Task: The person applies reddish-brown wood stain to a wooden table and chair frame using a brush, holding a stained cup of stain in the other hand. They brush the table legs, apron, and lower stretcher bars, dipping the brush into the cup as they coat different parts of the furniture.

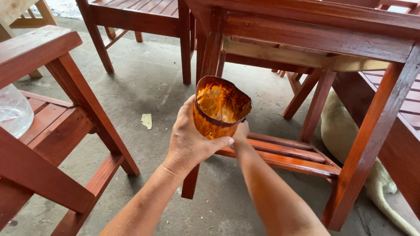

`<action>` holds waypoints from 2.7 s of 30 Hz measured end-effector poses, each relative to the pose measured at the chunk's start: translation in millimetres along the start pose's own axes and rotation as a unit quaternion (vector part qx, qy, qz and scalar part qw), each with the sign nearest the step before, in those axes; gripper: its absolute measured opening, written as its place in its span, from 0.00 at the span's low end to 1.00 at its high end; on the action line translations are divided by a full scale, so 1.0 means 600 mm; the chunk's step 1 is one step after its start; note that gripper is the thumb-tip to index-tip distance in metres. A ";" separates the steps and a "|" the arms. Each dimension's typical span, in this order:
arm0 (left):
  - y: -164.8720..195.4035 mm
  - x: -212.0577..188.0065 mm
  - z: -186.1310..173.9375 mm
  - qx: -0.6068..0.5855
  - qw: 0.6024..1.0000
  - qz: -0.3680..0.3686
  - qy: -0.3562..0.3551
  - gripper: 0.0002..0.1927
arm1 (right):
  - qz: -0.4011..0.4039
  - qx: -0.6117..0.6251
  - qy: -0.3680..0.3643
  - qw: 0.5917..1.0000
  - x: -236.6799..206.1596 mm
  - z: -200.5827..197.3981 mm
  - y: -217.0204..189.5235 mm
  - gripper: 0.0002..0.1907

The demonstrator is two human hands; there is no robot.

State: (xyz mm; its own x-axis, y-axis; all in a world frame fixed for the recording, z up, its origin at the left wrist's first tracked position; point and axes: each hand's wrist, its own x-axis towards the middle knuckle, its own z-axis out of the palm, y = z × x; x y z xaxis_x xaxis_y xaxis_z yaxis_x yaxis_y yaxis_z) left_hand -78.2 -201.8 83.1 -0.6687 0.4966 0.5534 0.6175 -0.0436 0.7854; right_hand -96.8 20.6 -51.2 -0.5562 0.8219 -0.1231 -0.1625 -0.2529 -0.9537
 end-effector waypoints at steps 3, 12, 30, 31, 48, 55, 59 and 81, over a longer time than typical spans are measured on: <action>-0.003 0.001 0.005 0.014 1.000 -0.016 -0.001 0.58 | 0.008 -0.028 0.058 0.998 0.018 -0.043 -0.012 0.10; 0.019 0.004 0.061 0.020 0.998 -0.040 -0.036 0.61 | -0.043 -0.284 0.106 0.952 0.074 -0.329 -0.109 0.13; 0.034 0.003 0.071 0.016 1.000 -0.019 -0.013 0.59 | -0.106 -0.680 0.145 0.711 0.031 -0.364 -0.149 0.14; 0.033 0.004 0.066 0.010 1.000 -0.012 -0.006 0.59 | -0.100 -0.661 0.148 0.729 0.032 -0.349 -0.141 0.14; -0.005 0.004 -0.001 0.016 0.999 0.006 0.029 0.60 | -0.189 -0.337 0.018 0.922 0.006 -0.041 0.005 0.19; -0.020 0.003 -0.006 0.024 0.999 0.005 0.039 0.60 | -0.044 -0.022 0.035 0.998 -0.003 0.019 0.009 0.17; -0.023 0.004 -0.007 0.023 0.999 0.009 0.042 0.59 | -0.005 0.003 0.114 0.993 0.007 0.017 -0.013 0.15; 0.014 0.000 0.070 0.020 1.000 -0.020 -0.002 0.62 | -0.043 -0.380 0.252 0.889 0.088 -0.280 -0.109 0.13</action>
State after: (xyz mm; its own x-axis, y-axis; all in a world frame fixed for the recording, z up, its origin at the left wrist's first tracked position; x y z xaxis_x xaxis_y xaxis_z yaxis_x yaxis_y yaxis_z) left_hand -55.5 -165.9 77.9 -0.6915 0.5016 0.5198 0.6058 0.0107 0.7955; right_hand 21.3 166.6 -41.5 -0.1021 0.9942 0.0345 0.5179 0.0827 -0.8515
